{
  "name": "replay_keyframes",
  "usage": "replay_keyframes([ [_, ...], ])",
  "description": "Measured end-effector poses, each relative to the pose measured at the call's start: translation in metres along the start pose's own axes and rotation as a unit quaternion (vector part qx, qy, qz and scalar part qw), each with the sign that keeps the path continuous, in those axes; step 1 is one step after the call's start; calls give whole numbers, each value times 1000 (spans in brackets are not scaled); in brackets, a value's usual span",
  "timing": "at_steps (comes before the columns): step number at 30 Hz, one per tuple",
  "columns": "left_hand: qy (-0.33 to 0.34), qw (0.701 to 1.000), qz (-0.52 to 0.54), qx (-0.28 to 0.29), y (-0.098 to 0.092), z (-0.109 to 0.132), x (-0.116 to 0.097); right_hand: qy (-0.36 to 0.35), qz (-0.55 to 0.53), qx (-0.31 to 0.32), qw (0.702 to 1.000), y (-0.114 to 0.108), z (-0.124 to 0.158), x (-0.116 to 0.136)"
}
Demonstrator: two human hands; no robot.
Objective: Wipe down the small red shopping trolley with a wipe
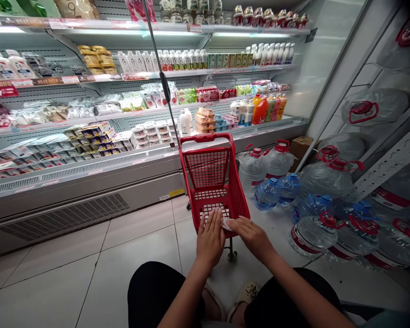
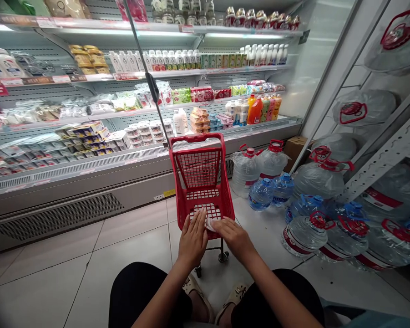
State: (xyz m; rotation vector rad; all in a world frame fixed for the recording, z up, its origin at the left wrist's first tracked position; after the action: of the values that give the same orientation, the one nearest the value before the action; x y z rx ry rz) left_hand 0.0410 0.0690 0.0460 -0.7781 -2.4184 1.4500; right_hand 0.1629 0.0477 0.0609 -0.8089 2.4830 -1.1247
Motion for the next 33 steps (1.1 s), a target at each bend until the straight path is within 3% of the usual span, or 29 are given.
replay_keyframes([
  [3, 34, 999, -1, 6, -10, 5, 9, -37, -5, 10, 999, -4, -2, -22],
  [6, 47, 999, 3, 10, -17, 3, 20, -39, -2, 9, 999, -3, -3, -26],
  [11, 11, 1000, 2, 0, -21, 3, 54, -19, -10, -7, 1000, 4, -11, 7],
  [17, -80, 996, -14, -40, -32, 14, 109, -102, -16, 0, 995, 9, -29, 48],
  [19, -88, 995, -12, -40, -31, 15, 107, -116, -14, 1, 993, 11, -35, 51],
  [22, -47, 999, 11, -11, -24, 15, 78, -128, -21, 2, 992, 20, -45, 46],
  [24, -25, 999, 29, 7, -20, 16, 61, -117, -16, 3, 993, 26, -50, 28],
  [26, -25, 999, 39, 19, -20, 19, 57, -71, 13, -1, 997, 28, -55, -7],
  [30, -37, 997, 53, 37, -25, 21, 75, 52, 95, -26, 994, 10, -59, -92],
  [33, -64, 996, 51, 31, -29, 18, 89, 100, 138, -52, 984, -9, -58, -119],
])
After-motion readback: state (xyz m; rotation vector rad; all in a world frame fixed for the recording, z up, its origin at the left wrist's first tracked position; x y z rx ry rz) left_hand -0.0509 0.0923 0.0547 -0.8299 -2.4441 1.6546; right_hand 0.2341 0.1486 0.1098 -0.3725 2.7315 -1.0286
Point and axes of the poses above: each hand's wrist, its own z-axis away from the middle knuckle, its own y-axis out of the palm, x = y × z, the point moved 10 cm from there along -z, towards the middle knuckle, and after that the axes turned 9 degrees about z, right-handed, at the moved point
